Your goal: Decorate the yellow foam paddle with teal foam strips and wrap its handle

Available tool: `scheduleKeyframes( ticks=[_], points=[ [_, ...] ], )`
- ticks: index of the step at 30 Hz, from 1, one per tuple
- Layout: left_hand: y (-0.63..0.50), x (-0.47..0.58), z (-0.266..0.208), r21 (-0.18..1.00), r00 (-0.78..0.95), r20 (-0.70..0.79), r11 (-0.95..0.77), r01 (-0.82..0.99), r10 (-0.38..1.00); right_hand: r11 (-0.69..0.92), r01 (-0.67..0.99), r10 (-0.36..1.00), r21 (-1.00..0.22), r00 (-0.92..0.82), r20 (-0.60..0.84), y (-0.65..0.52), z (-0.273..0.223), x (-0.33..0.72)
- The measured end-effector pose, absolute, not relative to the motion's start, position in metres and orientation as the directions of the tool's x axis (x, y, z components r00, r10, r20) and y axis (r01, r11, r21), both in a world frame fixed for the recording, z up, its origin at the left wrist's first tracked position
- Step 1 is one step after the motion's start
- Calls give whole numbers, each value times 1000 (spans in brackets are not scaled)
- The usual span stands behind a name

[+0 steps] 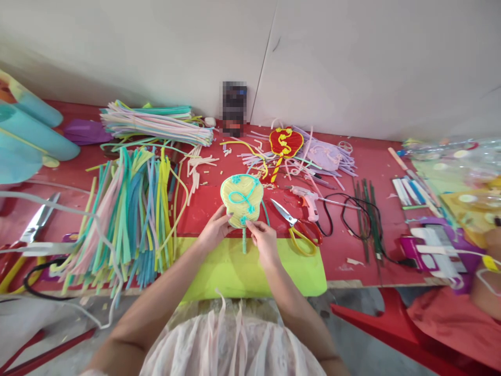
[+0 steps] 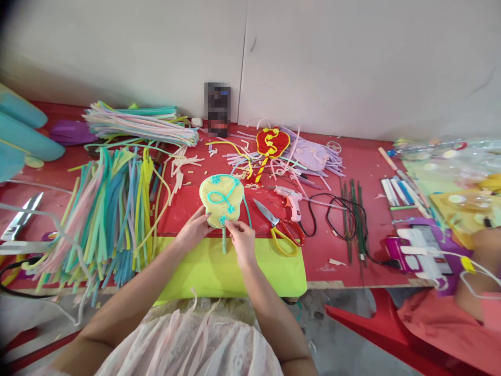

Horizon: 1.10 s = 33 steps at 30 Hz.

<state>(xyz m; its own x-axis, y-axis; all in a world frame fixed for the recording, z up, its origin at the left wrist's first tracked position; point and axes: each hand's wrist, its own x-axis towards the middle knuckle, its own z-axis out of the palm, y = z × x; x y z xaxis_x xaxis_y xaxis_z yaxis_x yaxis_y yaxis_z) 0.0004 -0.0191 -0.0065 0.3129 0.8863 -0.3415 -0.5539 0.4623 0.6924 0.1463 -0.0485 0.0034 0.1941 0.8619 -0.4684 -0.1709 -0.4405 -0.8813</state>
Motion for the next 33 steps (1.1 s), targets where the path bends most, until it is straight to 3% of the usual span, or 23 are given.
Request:
scheduleKeyframes(
  ticks=[8,13,21,29,33],
  points=[
    [-22,8,-7,877,216,-254,318,-360,943,-434,-140,864,-890,216,-455,-51,5,143],
    [-24,9,-12,929,138,-221,252,-270,965,-429,-111,870,-897,216,-443,-52,6,143],
    [-24,8,-13,943,101,-216,234,-238,971,-418,-116,875,-901,216,-433,-53,4,143],
    [-24,8,-16,913,150,-206,245,-326,967,-411,-140,876,-901,214,-433,-54,4,143],
    [-24,6,-16,825,173,-262,314,-470,949,-408,-148,874,-901,221,-433,-54,5,142]
  ],
)
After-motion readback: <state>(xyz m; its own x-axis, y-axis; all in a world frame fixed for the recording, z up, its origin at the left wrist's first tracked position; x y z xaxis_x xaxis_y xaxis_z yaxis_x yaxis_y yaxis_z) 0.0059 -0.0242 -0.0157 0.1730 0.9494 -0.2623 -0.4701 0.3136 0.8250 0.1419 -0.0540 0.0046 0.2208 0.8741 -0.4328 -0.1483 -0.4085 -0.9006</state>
